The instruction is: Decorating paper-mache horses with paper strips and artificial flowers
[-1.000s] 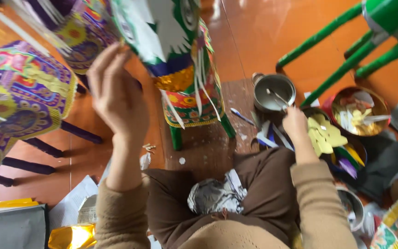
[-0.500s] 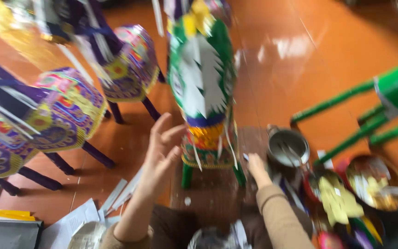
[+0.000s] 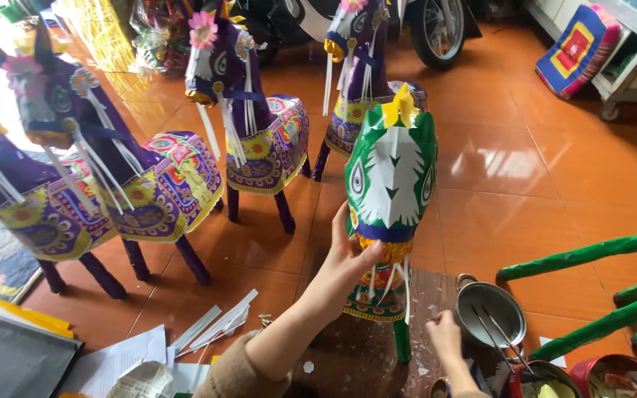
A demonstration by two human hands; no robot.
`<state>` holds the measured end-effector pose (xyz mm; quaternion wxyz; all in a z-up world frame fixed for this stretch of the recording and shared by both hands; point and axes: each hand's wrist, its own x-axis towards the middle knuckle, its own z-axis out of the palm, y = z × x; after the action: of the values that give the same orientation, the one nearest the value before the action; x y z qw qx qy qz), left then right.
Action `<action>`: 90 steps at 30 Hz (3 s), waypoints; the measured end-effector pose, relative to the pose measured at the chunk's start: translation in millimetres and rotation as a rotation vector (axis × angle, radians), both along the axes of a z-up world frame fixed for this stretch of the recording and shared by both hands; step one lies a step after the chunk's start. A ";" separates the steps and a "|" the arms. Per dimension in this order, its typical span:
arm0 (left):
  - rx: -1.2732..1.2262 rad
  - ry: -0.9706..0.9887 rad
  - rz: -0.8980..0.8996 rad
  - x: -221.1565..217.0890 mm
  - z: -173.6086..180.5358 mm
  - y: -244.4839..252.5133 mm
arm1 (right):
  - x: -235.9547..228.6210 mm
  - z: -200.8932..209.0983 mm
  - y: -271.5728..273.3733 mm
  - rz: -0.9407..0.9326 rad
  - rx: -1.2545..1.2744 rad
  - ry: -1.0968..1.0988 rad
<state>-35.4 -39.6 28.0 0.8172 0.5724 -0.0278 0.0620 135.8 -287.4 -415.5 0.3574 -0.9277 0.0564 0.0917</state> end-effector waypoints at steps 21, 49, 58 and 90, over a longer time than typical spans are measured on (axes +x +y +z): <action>-0.139 -0.001 0.117 -0.4 6.1 -2.6 | -59.1 554.0 90.8 0.585 0.724 -1.243; -0.077 0.035 0.087 -15.0 16.7 -1.3 | -33.4 551.4 125.4 0.471 0.208 -0.960; 0.027 0.093 0.102 -11.0 12.8 4.0 | -85.0 610.8 138.0 0.740 0.463 -1.430; 0.119 0.010 0.201 -13.6 14.8 6.0 | -28.1 557.4 210.4 0.632 -0.347 -1.089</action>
<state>-49.0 -33.6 42.9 0.7714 0.6202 0.0303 0.1391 107.6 -76.9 141.8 0.1356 -0.8577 -0.3941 -0.3010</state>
